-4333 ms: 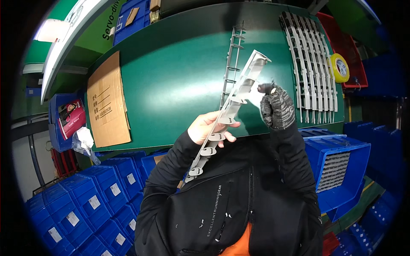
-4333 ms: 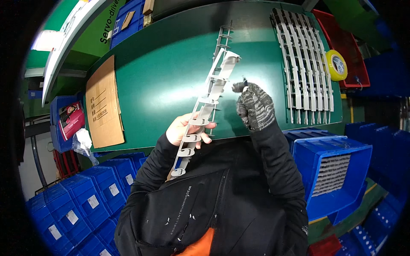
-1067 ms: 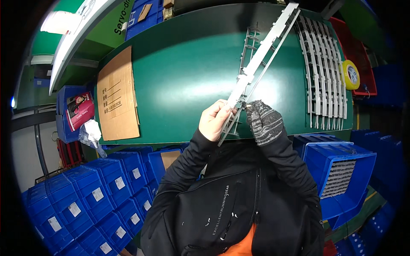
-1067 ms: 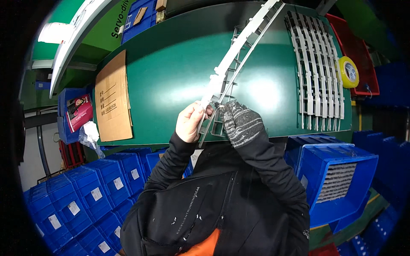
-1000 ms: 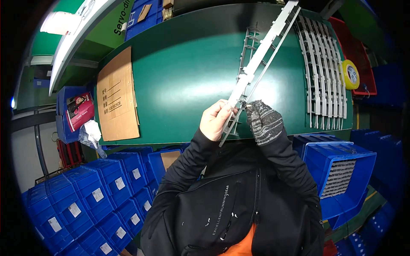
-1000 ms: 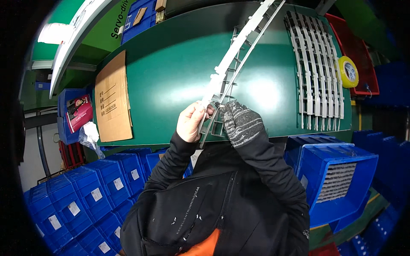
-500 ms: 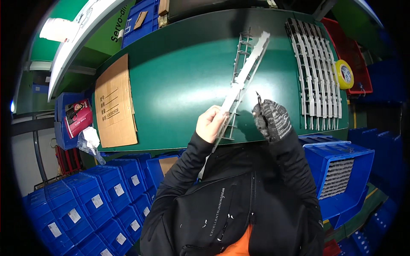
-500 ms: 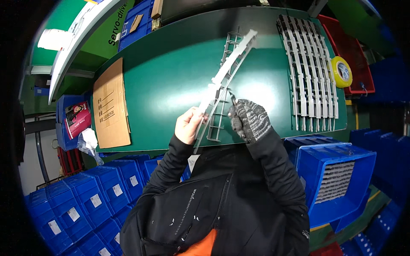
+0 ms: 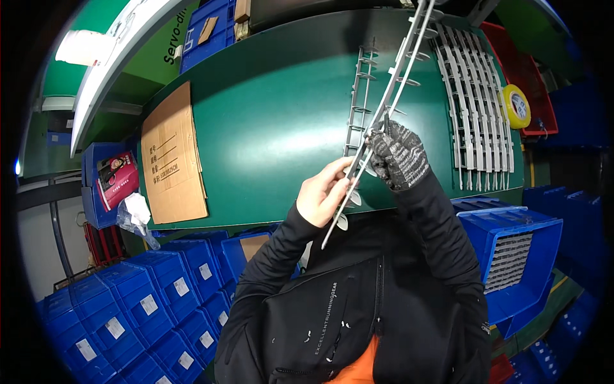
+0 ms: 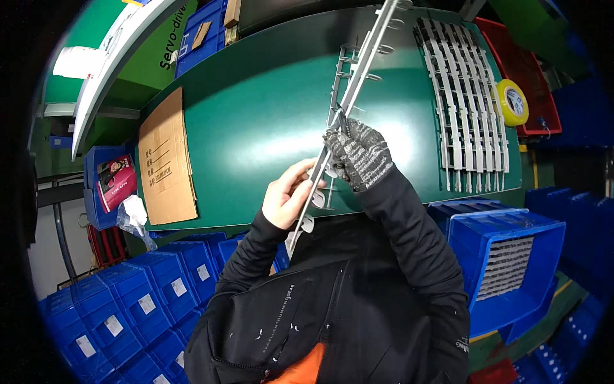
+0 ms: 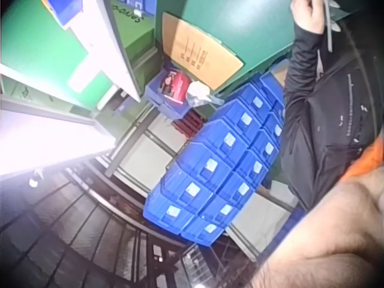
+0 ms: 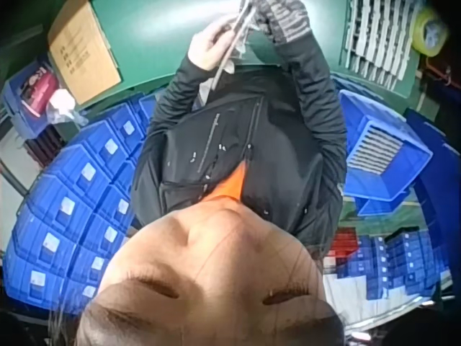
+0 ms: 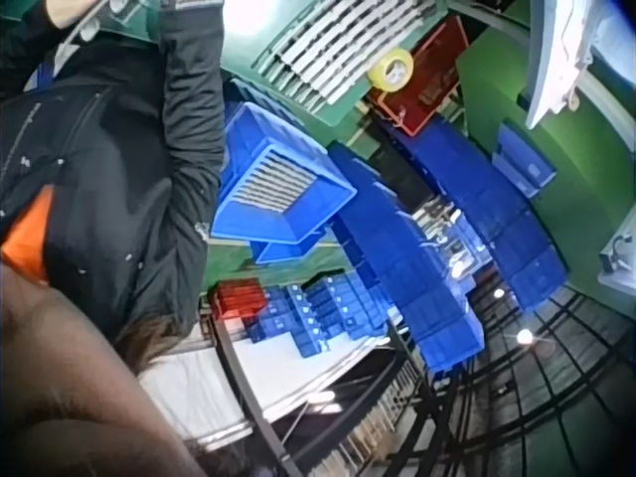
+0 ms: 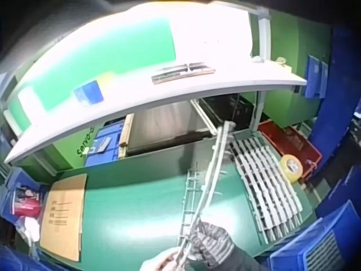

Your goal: The person retrieves plastic pieces from a machine, trims excess material from the parts using a small blade, aligns and connects the plastic pieces together, and stacks them on the workbench.

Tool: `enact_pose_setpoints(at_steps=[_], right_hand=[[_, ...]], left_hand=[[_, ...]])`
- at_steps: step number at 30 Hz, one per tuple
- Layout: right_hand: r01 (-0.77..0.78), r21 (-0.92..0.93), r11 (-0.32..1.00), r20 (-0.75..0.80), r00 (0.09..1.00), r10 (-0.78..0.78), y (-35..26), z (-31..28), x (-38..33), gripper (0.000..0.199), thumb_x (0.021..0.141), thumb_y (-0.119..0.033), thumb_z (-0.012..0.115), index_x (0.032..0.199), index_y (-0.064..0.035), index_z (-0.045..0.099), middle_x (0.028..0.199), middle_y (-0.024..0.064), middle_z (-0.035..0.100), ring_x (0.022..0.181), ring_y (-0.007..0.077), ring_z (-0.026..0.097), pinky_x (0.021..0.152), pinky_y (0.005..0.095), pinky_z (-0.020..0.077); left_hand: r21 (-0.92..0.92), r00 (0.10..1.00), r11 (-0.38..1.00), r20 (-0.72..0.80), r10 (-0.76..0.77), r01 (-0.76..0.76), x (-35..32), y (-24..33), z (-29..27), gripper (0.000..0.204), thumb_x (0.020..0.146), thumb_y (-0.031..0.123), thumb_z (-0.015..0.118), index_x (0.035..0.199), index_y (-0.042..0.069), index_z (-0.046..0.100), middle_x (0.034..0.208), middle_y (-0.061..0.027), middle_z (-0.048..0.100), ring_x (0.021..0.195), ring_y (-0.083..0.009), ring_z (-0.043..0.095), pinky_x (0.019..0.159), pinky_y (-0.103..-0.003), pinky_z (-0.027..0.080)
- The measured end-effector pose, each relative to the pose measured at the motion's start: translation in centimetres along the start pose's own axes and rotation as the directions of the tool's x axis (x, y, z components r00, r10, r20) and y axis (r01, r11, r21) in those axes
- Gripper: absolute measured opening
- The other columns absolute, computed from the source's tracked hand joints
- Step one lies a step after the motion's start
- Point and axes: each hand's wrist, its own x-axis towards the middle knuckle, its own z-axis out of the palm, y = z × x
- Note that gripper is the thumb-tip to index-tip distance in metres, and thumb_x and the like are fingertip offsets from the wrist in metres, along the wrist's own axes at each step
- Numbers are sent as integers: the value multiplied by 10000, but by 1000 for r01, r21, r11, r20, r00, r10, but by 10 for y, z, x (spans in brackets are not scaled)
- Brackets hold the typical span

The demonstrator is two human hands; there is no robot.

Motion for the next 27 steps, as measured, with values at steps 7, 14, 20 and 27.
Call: enact_pose_setpoints(at_steps=[7,14,20,27], right_hand=[[230,-735,638,107,968,-226,6,-5,-17,214,849,-208,444,828,-22,547,544,39,491,475,124,462,459,261,369],[501,-824,264,442,860,-254,29,15,-22,145,776,-96,496,847,12,562,682,176,545,650,343,528,559,382,415],[277,-752,598,213,961,-177,36,6,-9,167,808,-138,502,835,13,568,644,139,539,527,232,512,514,308,413],[76,-986,-150,102,980,-173,69,-1,36,468,782,-401,457,1001,7,522,976,181,534,961,298,474,819,356,391]], left_hand=[[-460,960,851,11,-280,254,-2,-10,-20,480,881,381,324,1119,-24,420,611,-134,544,389,-166,512,356,-244,431],[-526,937,795,14,-348,303,0,-19,-35,580,861,479,267,1150,-5,402,580,-149,536,393,-193,521,362,-269,449],[-604,947,752,14,-322,264,-2,-36,-45,615,847,514,264,1168,2,377,593,-163,540,393,-216,520,380,-290,451],[-646,940,730,-55,-338,224,3,-126,-69,547,861,465,305,1176,20,361,641,-170,547,440,-215,537,430,-287,457]])
